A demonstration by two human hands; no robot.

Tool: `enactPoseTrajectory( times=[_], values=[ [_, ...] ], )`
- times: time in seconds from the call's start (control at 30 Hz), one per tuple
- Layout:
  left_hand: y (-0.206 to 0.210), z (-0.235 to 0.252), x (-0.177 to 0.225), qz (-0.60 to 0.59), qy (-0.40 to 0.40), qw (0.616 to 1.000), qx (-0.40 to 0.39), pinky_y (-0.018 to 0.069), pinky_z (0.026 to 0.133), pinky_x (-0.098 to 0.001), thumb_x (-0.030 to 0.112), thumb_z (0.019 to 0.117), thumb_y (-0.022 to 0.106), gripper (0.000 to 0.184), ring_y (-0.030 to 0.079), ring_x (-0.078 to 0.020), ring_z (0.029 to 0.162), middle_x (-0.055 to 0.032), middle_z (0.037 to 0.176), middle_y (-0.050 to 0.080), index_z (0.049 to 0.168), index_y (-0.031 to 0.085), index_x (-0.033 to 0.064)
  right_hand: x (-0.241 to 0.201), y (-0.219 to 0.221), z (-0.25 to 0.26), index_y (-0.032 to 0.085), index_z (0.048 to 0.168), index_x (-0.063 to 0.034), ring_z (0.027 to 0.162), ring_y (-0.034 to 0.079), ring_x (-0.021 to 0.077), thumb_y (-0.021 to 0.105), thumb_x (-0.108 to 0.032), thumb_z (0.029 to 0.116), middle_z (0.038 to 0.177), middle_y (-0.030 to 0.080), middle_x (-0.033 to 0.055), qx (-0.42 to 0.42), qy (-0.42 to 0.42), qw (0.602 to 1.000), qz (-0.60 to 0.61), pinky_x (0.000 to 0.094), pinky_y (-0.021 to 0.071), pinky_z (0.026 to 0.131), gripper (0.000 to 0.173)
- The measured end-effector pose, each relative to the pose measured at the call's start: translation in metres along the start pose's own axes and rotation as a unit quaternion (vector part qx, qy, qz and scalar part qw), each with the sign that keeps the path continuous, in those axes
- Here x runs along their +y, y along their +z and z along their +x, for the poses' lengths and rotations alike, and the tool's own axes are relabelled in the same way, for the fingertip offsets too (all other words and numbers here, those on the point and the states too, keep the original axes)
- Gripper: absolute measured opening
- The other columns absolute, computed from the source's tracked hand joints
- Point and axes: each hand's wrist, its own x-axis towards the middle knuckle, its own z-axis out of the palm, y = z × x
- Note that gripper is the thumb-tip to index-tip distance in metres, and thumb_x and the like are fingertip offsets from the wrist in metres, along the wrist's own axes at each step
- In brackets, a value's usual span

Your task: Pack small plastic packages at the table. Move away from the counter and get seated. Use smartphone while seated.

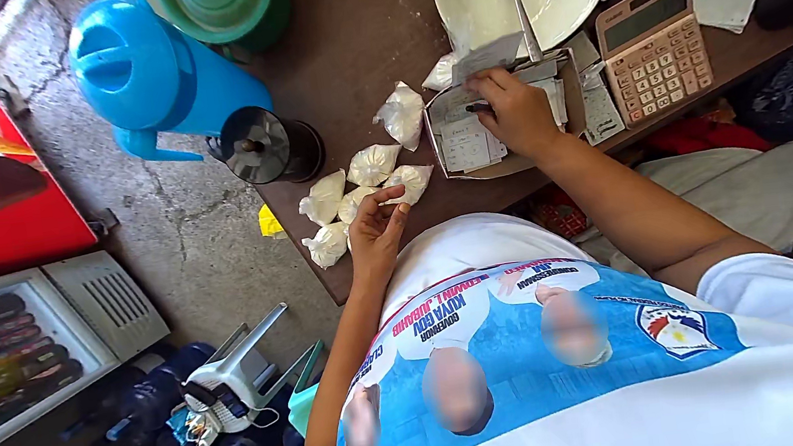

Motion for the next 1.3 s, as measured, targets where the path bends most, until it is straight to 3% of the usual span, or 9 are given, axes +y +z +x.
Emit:
enactPoseTrajectory(
  times=[0.23, 0.47, 0.57, 0.67, 0.9, 1.1, 1.2, 1.3],
  values=[
    [-0.0028, -0.0022, -0.0015, -0.003, 0.006, 1.000, 0.003, 0.0588, 0.086, -0.0280, 0.003, 0.0992, 0.060, 0.026, 0.069, -0.0088, 0.093, -0.0032, 0.122, 0.068, 0.125, 0.064, 0.0035, -0.0003, 0.0056, -0.0009, 0.071, 0.117, -0.0024, 0.092, 0.071, 0.0431, 0.061, 0.001, 0.0954, 0.120, 0.067, 0.0230, 0.016, -0.004, 1.000, -0.013, 0.0575, 0.0571, 0.069, 0.024],
    [-0.0016, -0.0019, 0.0009, 0.000, -0.002, 1.000, 0.001, 0.0591, 0.087, -0.0286, 0.003, 0.0989, 0.061, 0.026, 0.070, -0.0092, 0.094, -0.0035, 0.122, 0.069, 0.125, 0.064, 0.0036, 0.0022, 0.0071, -0.0036, 0.072, 0.109, -0.0019, 0.090, 0.073, 0.0402, 0.060, 0.000, 0.0959, 0.136, 0.064, 0.0166, 0.004, -0.004, 1.000, -0.017, 0.0568, 0.0574, 0.068, 0.018],
    [-0.0029, -0.0019, 0.0003, 0.009, 0.003, 1.000, -0.002, 0.0591, 0.086, -0.0284, 0.004, 0.0991, 0.061, 0.026, 0.070, -0.0086, 0.093, -0.0032, 0.122, 0.068, 0.125, 0.063, 0.0031, 0.0000, 0.0055, -0.0036, 0.072, 0.111, -0.0007, 0.097, 0.072, 0.0408, 0.060, 0.000, 0.0965, 0.130, 0.067, 0.0184, 0.002, 0.001, 1.000, -0.015, 0.0584, 0.0575, 0.072, 0.019],
    [-0.0032, -0.0022, 0.0006, 0.005, 0.005, 1.000, 0.000, 0.0591, 0.085, -0.0278, 0.003, 0.0990, 0.061, 0.026, 0.069, -0.0082, 0.092, -0.0028, 0.121, 0.069, 0.125, 0.064, 0.0035, 0.0001, 0.0065, -0.0030, 0.071, 0.110, 0.0001, 0.095, 0.071, 0.0418, 0.059, 0.000, 0.0965, 0.121, 0.069, 0.0206, -0.004, -0.004, 1.000, -0.023, 0.0588, 0.0569, 0.070, 0.018],
    [-0.0024, 0.0018, -0.0019, -0.015, 0.008, 1.000, 0.008, 0.0591, 0.087, -0.0296, 0.001, 0.0972, 0.060, 0.026, 0.070, -0.0107, 0.095, -0.0060, 0.118, 0.070, 0.123, 0.063, -0.0013, -0.0007, 0.0080, -0.0005, 0.068, 0.112, 0.0019, 0.094, 0.071, 0.0430, 0.062, 0.002, 0.0931, 0.136, 0.063, 0.0186, -0.041, 0.016, 0.999, -0.027, 0.0610, 0.0557, 0.068, 0.020],
    [-0.0028, 0.0016, -0.0021, -0.018, 0.003, 1.000, 0.010, 0.0592, 0.088, -0.0298, 0.001, 0.0974, 0.060, 0.026, 0.070, -0.0110, 0.095, -0.0059, 0.118, 0.070, 0.123, 0.062, -0.0016, -0.0044, 0.0070, 0.0020, 0.066, 0.126, -0.0021, 0.087, 0.070, 0.0456, 0.064, 0.001, 0.0920, 0.124, 0.064, 0.0245, -0.041, 0.029, 0.998, -0.035, 0.0611, 0.0553, 0.065, 0.035],
    [-0.0026, 0.0016, -0.0021, -0.021, 0.001, 1.000, 0.013, 0.0592, 0.088, -0.0300, 0.001, 0.0972, 0.061, 0.026, 0.070, -0.0110, 0.095, -0.0060, 0.118, 0.070, 0.123, 0.063, -0.0012, -0.0039, 0.0077, 0.0018, 0.069, 0.123, -0.0028, 0.089, 0.070, 0.0449, 0.063, 0.002, 0.0926, 0.122, 0.064, 0.0245, -0.044, 0.031, 0.998, -0.023, 0.0608, 0.0562, 0.069, 0.032],
    [-0.0027, 0.0015, -0.0024, -0.018, 0.001, 1.000, 0.013, 0.0592, 0.088, -0.0301, 0.002, 0.0971, 0.061, 0.026, 0.070, -0.0111, 0.096, -0.0059, 0.117, 0.070, 0.123, 0.063, -0.0011, -0.0025, 0.0099, 0.0004, 0.071, 0.118, -0.0021, 0.091, 0.070, 0.0438, 0.062, 0.003, 0.0928, 0.130, 0.062, 0.0222, -0.041, 0.025, 0.999, -0.018, 0.0598, 0.0575, 0.069, 0.027]
  ],
)
